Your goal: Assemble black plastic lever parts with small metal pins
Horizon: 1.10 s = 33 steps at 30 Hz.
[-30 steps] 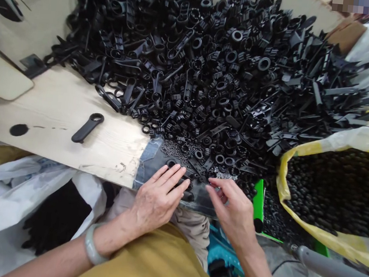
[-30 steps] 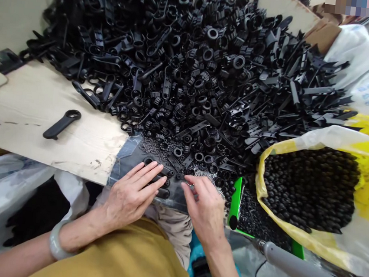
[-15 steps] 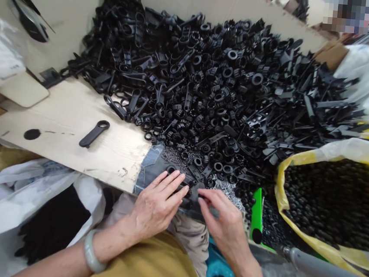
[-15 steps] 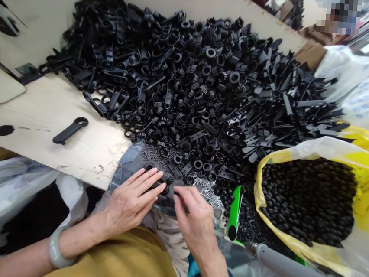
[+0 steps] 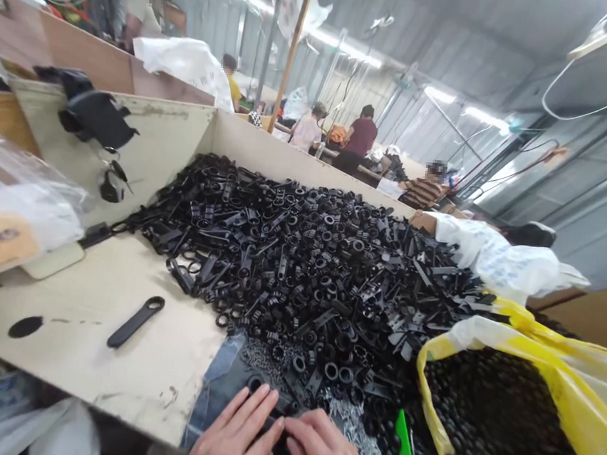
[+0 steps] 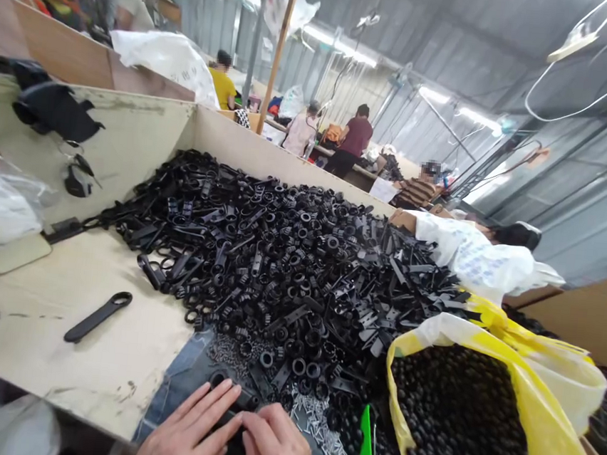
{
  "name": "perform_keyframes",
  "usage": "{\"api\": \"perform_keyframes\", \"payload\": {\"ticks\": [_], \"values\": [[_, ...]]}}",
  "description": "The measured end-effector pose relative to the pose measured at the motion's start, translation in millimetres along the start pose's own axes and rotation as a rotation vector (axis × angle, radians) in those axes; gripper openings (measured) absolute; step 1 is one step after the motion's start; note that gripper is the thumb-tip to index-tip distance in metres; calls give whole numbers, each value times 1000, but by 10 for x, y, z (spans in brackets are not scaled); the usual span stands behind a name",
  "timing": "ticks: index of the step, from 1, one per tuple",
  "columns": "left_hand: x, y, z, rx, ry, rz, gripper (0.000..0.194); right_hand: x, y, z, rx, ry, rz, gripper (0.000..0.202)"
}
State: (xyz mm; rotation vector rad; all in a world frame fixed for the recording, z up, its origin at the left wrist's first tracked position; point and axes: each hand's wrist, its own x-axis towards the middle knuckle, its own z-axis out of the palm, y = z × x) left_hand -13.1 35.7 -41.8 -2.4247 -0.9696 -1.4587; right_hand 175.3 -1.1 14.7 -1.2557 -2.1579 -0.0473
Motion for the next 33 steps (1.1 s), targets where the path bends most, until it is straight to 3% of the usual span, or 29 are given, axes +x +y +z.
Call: {"api": "perform_keyframes", "payload": {"ticks": [7, 10, 15, 19, 23, 29, 33], "values": [[12, -16, 3, 18, 30, 28, 31, 14, 36, -17, -63, -229, 15, 27], [-23, -56, 62, 35, 65, 64, 34, 28, 87, 25, -73, -235, -30, 20], [-75, -120, 126, 57, 69, 112, 35, 67, 113, 86, -35, -262, 25, 10], [-72, -144, 99, 109, 18, 171, 34, 13, 114, 102, -39, -210, 50, 16], [-34, -115, 17, 103, -23, 137, 33, -25, 63, 80, -14, -186, 79, 21], [99, 44, -270, 0, -326, 5, 39, 121, -153, -112, -9, -339, 254, 16], [160, 102, -360, -79, -461, -61, 38, 217, -197, -190, -83, -489, 230, 17]]}}
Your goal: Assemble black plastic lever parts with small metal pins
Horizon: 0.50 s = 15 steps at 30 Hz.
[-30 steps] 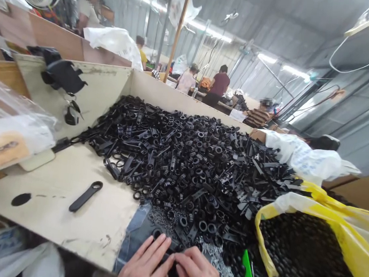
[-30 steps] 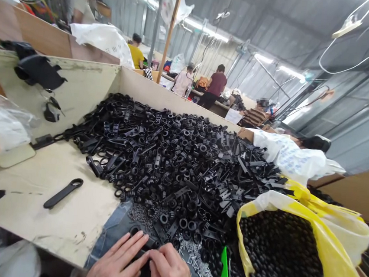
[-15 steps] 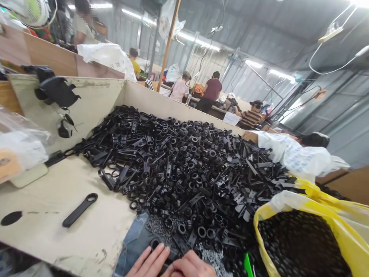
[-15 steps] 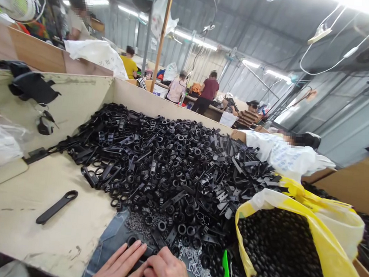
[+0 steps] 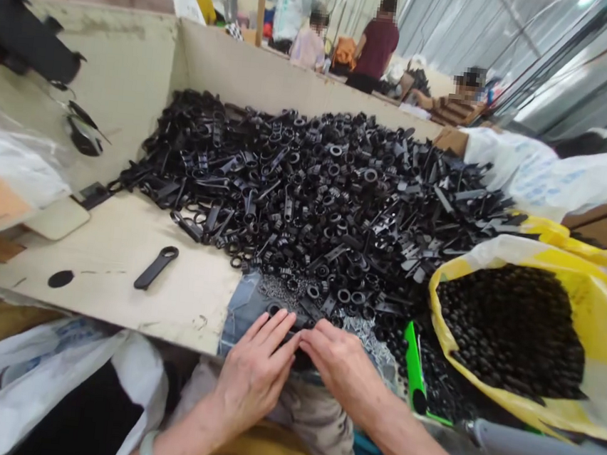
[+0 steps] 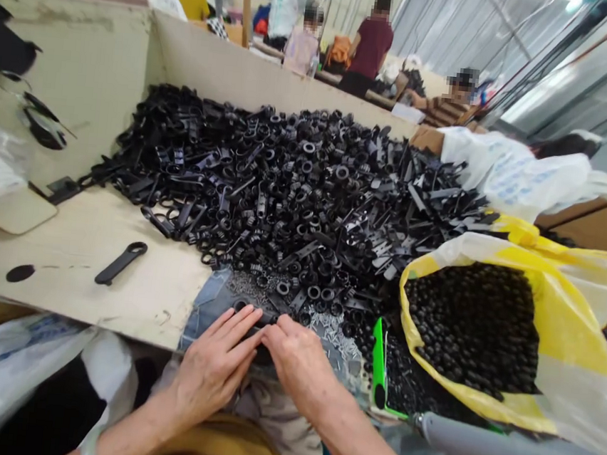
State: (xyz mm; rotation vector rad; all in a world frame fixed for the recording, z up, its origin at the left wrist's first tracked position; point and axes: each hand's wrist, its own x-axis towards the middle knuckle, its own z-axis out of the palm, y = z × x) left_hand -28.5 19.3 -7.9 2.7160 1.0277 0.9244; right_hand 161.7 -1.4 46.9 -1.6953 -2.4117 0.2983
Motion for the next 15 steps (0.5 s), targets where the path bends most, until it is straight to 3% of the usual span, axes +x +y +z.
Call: {"api": "perform_keyframes", "payload": {"ticks": [4, 11, 15], "values": [[1, 12, -7, -22, -41, -12, 37, -15, -16, 4, -12, 6, 35, 17], [-7, 9, -6, -9, -53, -1, 38, -109, -53, 63, 98, 225, 22, 24], [-8, 10, -14, -28, -56, -7, 37, -211, -26, -19, 164, 342, 0, 26]]}}
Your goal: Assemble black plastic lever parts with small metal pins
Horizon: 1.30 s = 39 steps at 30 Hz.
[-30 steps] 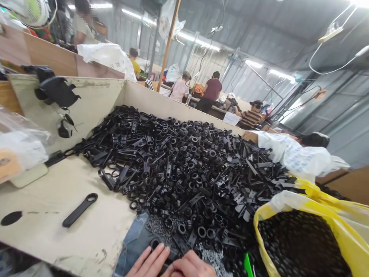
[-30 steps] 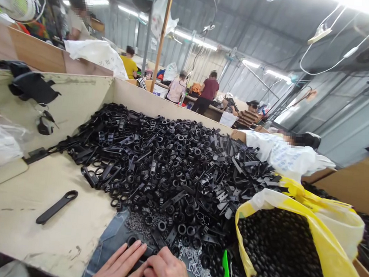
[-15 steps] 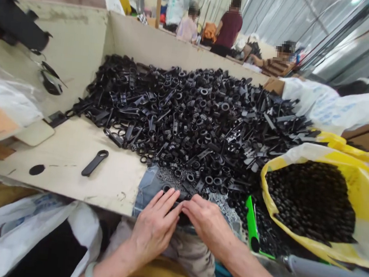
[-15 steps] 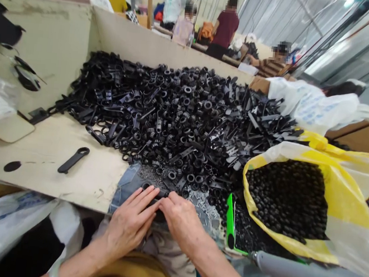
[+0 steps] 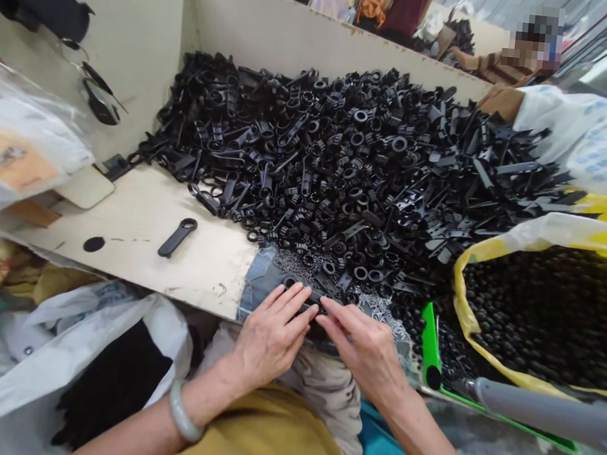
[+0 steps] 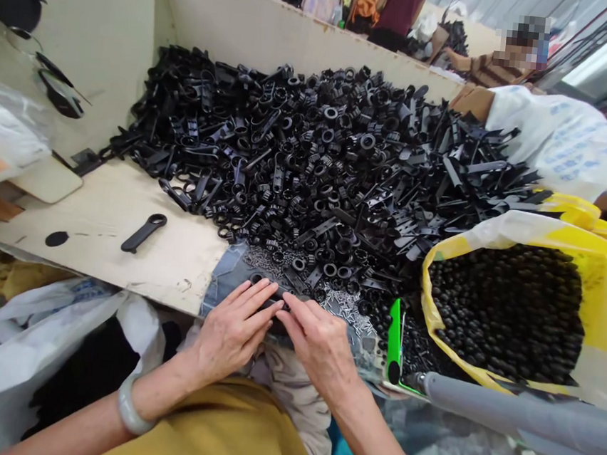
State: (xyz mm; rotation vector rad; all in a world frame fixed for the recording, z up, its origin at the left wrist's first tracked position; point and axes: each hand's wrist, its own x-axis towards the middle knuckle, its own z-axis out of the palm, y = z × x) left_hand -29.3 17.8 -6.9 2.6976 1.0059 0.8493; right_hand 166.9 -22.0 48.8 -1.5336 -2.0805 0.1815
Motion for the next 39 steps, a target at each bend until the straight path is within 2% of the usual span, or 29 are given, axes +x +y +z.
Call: {"api": "perform_keyframes", "payload": {"ticks": [4, 7, 9, 12, 16, 19, 24, 28, 30, 32, 36, 39], "values": [[1, 8, -19, -15, -19, -15, 38, 86, 59, -234, 138, 164, 176, 22], [-4, 7, -23, -6, -43, -16, 38, 364, 170, -275, 159, 256, 279, 21], [-10, 3, -17, 3, -51, -10, 38, 611, 263, -184, 116, 219, 258, 21], [-19, 0, -6, 9, -54, -12, 38, 938, 374, 53, -51, 67, 203, 22], [-28, 17, -17, 18, -66, -29, 37, 1120, 415, 302, -336, -117, 147, 23], [-33, 32, -29, 37, -84, -21, 36, 1133, 425, 376, -440, -146, 97, 23], [-47, 21, -25, 68, -104, -10, 38, 1143, 457, 381, -461, -105, 25, 24], [-58, 5, -31, 39, -106, -11, 38, 916, 407, 141, -368, 46, 23, 23], [-53, 1, -37, 14, -103, -20, 39, 649, 340, -27, -275, 118, 8, 21], [-38, 0, -44, -13, -101, -32, 39, 323, 252, -136, -210, 121, -11, 17], [18, 19, -81, -60, -112, -62, 38, -220, 128, -74, -186, 27, -60, 12], [61, 49, -122, -72, -146, -90, 37, -375, 116, 41, -147, 14, -27, 11]]}}
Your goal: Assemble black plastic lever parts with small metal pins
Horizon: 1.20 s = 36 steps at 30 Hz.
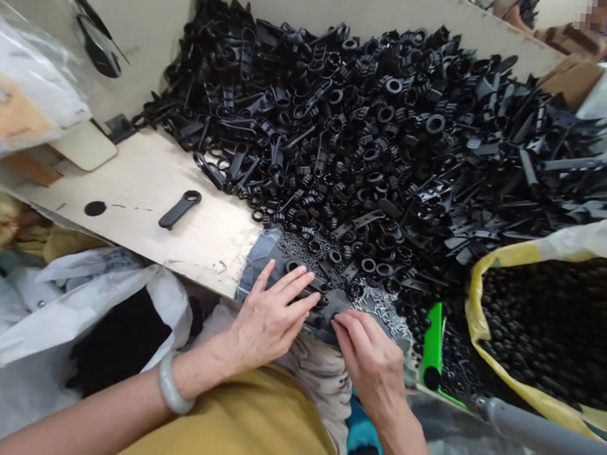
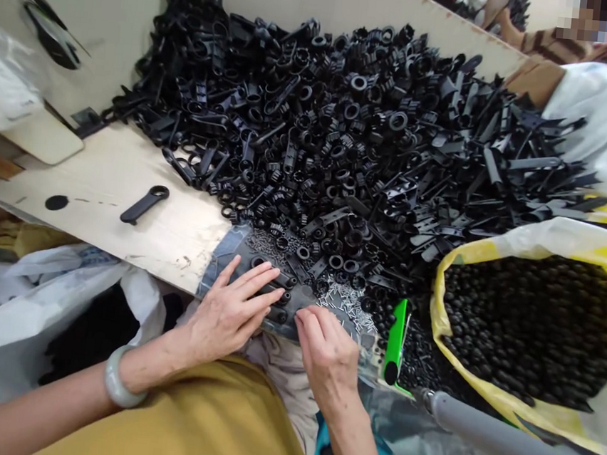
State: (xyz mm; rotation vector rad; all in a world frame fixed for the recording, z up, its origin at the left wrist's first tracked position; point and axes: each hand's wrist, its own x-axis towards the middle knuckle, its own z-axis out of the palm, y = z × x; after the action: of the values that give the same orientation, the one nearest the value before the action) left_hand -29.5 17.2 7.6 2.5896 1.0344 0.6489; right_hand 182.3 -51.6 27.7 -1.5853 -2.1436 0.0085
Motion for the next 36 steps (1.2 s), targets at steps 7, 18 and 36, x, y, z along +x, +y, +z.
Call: {"api": "perform_keyframes", "payload": {"ticks": [7, 18, 36], "values": [[4, 45, -2, 9, -4, -23, 38, 28, 68, -19, 239, -95, 125, 12], [-31, 48, 47, 33, -13, -19, 40, 0, -74, -83, 332, 6, 133, 17], [-30, 48, 82, 35, 11, -20, 38, -100, -132, 125, 1227, 53, 1022, 32]]}}
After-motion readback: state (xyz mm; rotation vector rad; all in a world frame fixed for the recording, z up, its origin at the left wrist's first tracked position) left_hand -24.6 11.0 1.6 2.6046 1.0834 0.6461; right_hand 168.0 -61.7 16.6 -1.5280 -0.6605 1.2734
